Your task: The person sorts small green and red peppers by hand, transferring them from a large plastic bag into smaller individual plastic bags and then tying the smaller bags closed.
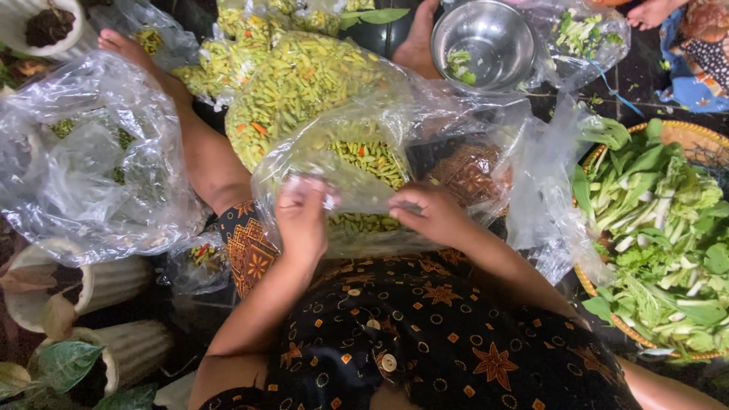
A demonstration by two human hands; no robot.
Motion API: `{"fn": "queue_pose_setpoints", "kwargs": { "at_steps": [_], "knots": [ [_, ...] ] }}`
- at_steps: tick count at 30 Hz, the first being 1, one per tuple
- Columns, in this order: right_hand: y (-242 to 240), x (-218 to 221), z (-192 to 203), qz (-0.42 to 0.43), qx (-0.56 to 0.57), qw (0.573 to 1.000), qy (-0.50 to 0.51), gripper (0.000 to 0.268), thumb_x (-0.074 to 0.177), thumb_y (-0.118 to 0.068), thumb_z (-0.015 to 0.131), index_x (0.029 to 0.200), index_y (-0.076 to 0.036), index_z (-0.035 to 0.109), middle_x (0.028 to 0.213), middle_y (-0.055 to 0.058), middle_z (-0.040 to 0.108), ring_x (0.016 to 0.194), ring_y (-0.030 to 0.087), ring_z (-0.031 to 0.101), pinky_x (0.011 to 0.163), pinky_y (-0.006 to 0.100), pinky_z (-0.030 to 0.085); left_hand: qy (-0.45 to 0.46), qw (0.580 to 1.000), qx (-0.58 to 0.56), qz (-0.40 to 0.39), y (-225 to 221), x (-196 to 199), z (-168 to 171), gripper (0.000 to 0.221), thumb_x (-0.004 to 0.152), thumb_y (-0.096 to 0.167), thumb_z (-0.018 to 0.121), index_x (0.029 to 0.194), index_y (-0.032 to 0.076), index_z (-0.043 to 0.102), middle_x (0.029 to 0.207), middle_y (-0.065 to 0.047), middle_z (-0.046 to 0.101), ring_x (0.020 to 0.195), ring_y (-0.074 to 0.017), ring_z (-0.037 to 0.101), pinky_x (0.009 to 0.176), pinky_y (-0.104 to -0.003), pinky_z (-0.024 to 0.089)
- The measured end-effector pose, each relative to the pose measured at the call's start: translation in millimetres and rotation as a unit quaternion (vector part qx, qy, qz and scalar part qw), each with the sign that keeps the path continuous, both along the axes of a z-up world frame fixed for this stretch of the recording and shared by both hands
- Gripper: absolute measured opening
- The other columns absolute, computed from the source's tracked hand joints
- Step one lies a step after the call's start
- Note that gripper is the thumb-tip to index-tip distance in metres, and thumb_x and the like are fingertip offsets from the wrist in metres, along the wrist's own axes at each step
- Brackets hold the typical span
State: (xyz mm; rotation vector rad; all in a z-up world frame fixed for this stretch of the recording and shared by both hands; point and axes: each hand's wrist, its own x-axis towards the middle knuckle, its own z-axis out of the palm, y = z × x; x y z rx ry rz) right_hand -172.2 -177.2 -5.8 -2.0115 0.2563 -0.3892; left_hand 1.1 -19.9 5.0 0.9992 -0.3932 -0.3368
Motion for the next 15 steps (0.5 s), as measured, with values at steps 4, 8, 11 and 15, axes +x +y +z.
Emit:
{"fn": "queue_pose_setpoints", "kwargs": {
  "at_steps": [4,8,11,15],
  "knots": [
    [-14.8,-3.8,-3.1,-0.025,0.105,0.994,0.016,0.02,0.089,-0.008,0.077,0.108,-0.001,0.075,0.093,0.012,0.076,0.091,0.018,0.068,0.084,0.037,0.055,0.063,0.992,-0.01,0.106,14.8,39.4,-5.5,0.011,0.097,0.007,0.068,0.089,0.013,0.064,0.077,-0.002,0.065,0.067,-0.0125,0.06,0.07,-0.028,0.053],
    [-22.4,-7.3,12.3,-0.029,0.097,0.993,0.054,0.017,0.086,-0.005,0.077,0.103,-0.003,0.077,0.088,0.013,0.078,0.083,0.02,0.07,0.081,0.036,0.055,0.073,0.985,0.06,0.143,27.6,63.3,2.3,0.008,0.101,0.018,0.066,0.094,0.016,0.062,0.085,0.0,0.064,0.078,-0.013,0.059,0.081,-0.031,0.051],
    [-27.4,-1.7,10.8,-0.12,0.084,0.989,0.034,0.016,0.087,-0.007,0.078,0.102,-0.006,0.077,0.085,0.011,0.076,0.081,0.017,0.068,0.078,0.033,0.054,-0.077,0.963,0.159,0.203,33.2,62.4,4.1,0.045,0.099,0.012,0.075,0.128,0.019,0.041,0.113,-0.009,0.054,0.101,-0.0236,0.052,0.09,-0.042,0.048],
    [-6.8,6.8,2.0,-0.249,0.051,0.967,0.001,0.024,0.079,-0.021,0.088,0.097,-0.011,0.076,0.078,0.005,0.073,0.073,0.014,0.067,0.069,0.028,0.053,-0.352,0.904,0.124,0.207,27.5,27.6,-4.0,0.042,0.078,0.001,0.083,0.108,0.004,0.053,0.101,-0.012,0.053,0.099,-0.0282,0.056,0.095,-0.041,0.045]
  ]
}}
